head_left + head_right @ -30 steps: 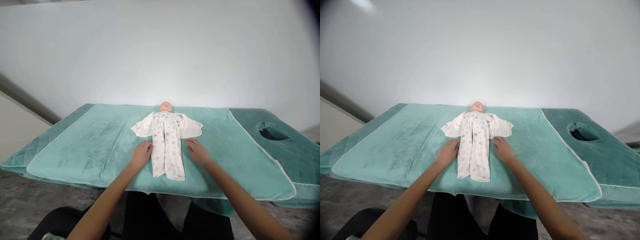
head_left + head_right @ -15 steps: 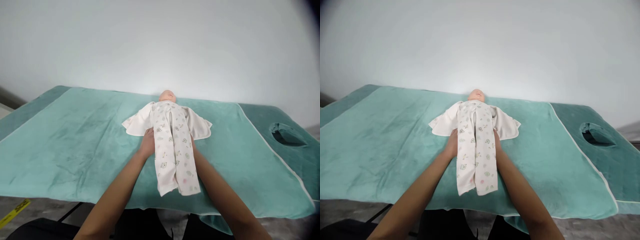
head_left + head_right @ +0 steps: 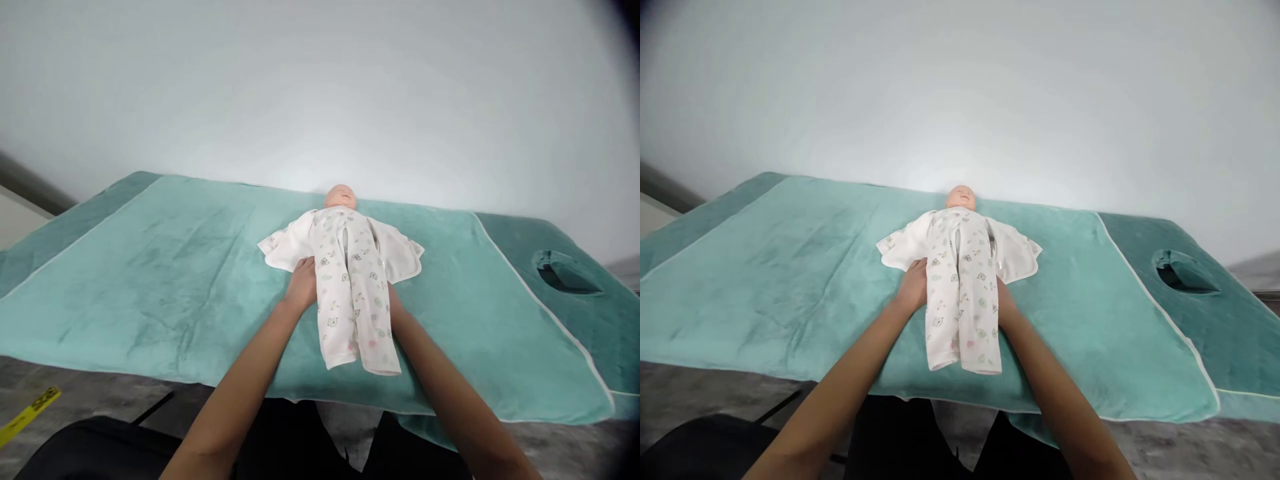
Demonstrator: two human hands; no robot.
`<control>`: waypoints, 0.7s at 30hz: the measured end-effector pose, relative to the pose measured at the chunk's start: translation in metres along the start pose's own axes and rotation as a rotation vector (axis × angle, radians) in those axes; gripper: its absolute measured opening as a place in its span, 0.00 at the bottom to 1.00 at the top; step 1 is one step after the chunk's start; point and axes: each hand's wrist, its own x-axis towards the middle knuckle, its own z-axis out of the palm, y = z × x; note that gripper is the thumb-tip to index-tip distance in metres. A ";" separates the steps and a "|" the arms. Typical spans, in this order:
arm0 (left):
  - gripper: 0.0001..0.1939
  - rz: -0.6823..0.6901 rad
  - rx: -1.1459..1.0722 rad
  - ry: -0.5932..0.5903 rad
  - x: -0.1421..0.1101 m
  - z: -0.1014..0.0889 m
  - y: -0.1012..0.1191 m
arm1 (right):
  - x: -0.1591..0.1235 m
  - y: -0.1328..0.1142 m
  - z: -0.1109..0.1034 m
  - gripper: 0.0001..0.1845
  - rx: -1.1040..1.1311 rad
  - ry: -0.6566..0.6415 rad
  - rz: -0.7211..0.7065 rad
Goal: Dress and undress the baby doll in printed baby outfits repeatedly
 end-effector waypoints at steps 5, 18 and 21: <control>0.13 0.162 0.018 -0.049 -0.047 -0.025 0.003 | -0.028 0.006 -0.029 0.11 -0.168 -0.176 -0.218; 0.23 -0.835 -0.044 0.396 -0.026 -0.003 -0.071 | 0.040 0.042 -0.100 0.26 -0.376 0.482 0.518; 0.18 -0.829 -0.046 0.369 -0.026 0.000 -0.071 | 0.046 0.038 -0.103 0.20 -0.230 0.429 0.516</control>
